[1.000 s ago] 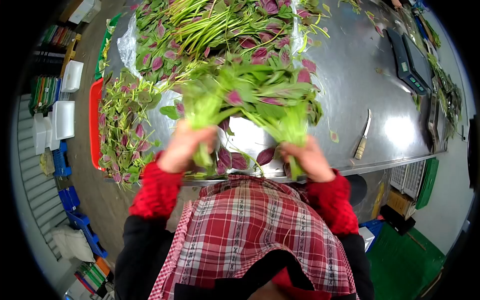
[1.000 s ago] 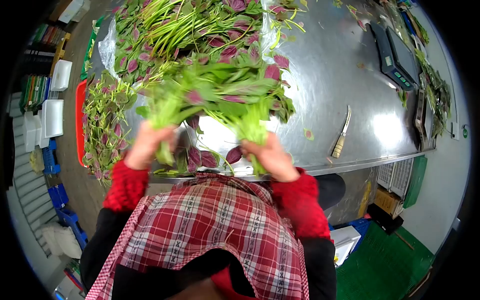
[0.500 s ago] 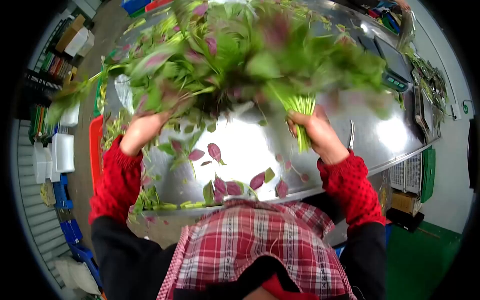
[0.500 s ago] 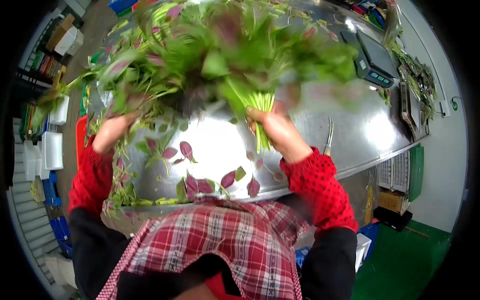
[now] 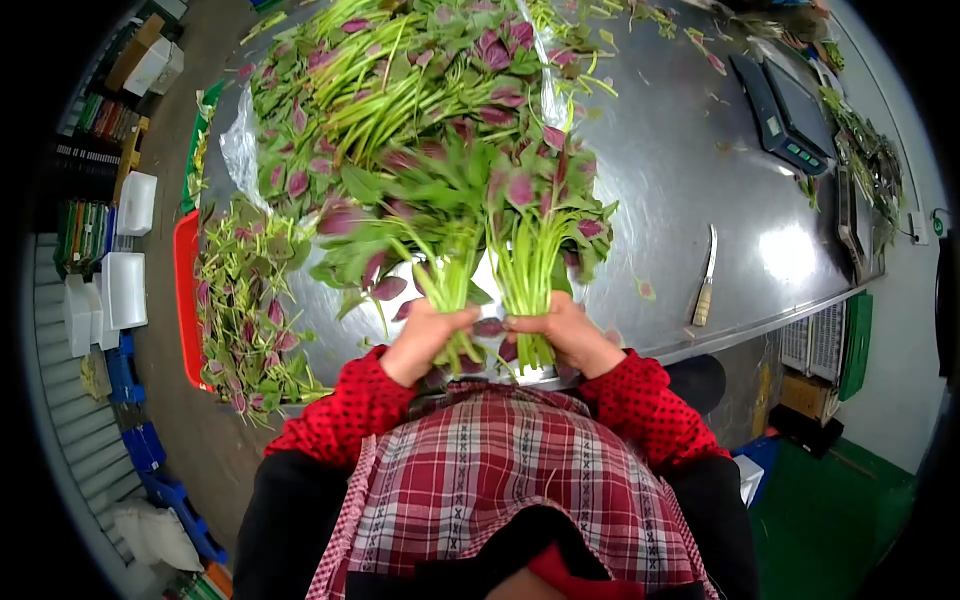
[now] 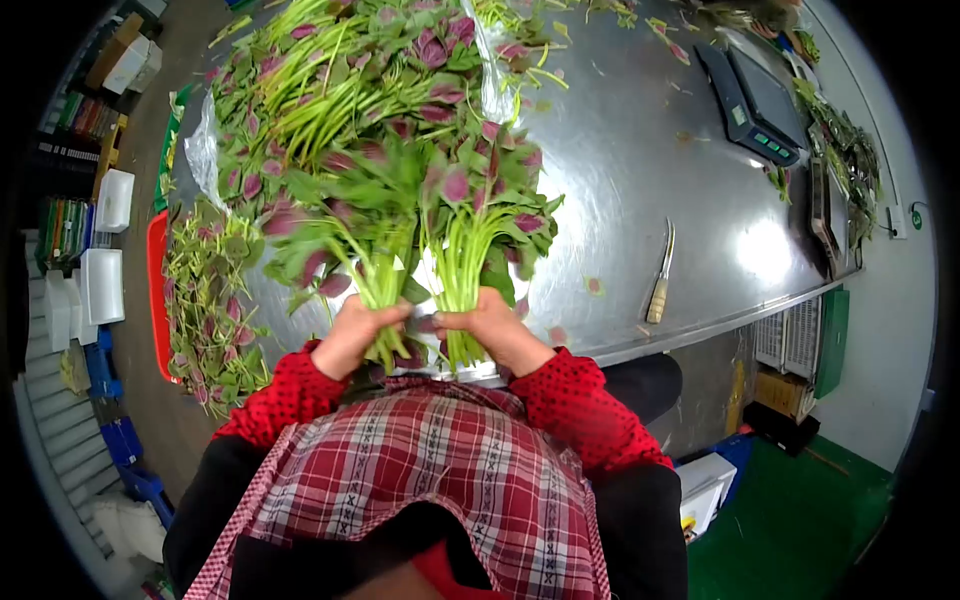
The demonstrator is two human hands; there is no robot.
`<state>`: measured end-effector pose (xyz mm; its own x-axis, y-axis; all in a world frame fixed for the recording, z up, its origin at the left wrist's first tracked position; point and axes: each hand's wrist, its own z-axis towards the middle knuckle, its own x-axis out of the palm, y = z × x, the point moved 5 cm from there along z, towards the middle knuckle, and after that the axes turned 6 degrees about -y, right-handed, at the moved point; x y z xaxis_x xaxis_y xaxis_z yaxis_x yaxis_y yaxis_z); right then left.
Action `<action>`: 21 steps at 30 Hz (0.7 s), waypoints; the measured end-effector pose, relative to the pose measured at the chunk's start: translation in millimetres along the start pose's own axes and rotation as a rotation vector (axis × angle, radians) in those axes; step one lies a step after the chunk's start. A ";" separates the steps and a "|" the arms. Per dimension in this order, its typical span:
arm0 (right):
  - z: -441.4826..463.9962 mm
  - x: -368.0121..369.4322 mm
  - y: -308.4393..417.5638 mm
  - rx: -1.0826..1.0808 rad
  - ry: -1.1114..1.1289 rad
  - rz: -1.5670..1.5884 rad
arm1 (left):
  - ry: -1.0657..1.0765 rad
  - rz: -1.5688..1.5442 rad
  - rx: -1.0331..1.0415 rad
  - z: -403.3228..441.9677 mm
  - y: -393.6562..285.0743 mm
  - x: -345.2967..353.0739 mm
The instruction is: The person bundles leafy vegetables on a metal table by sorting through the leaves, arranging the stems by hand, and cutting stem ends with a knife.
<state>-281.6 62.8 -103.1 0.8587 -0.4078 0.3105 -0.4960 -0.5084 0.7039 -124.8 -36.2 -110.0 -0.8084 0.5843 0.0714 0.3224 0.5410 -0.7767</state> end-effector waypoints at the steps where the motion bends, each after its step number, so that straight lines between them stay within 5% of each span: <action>1: 0.8 5.7 -10.0 -0.042 0.054 0.050 | 0.080 -0.070 -0.034 -6.9 2.5 18.8; 12: -11.6 13.7 -9.2 -0.170 0.117 -0.080 | 0.279 -0.154 -0.165 -13.6 25.2 39.6; 14: -14.7 14.6 -10.1 -0.064 0.121 -0.278 | 0.307 0.213 -0.458 -24.7 14.0 34.3; 15: -15.0 6.3 0.6 0.006 0.068 -0.467 | 0.425 0.205 -0.273 -4.5 38.9 31.3; 17: -14.0 9.7 -7.3 -0.295 -0.030 -0.313 | 0.340 0.026 -0.123 -6.4 25.7 44.0; 19: -13.3 15.7 -22.2 -0.172 0.010 -0.113 | 0.376 0.060 -0.335 -11.5 35.1 40.8; 21: -13.0 13.7 -18.8 -0.165 -0.073 -0.271 | 0.400 -0.021 -0.294 -12.6 28.2 46.1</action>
<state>-258.8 76.7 -103.8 0.9422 -0.3304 0.0551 -0.2175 -0.4783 0.8508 -146.7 13.6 -120.7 -0.5823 0.7265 0.3649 0.4797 0.6694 -0.5672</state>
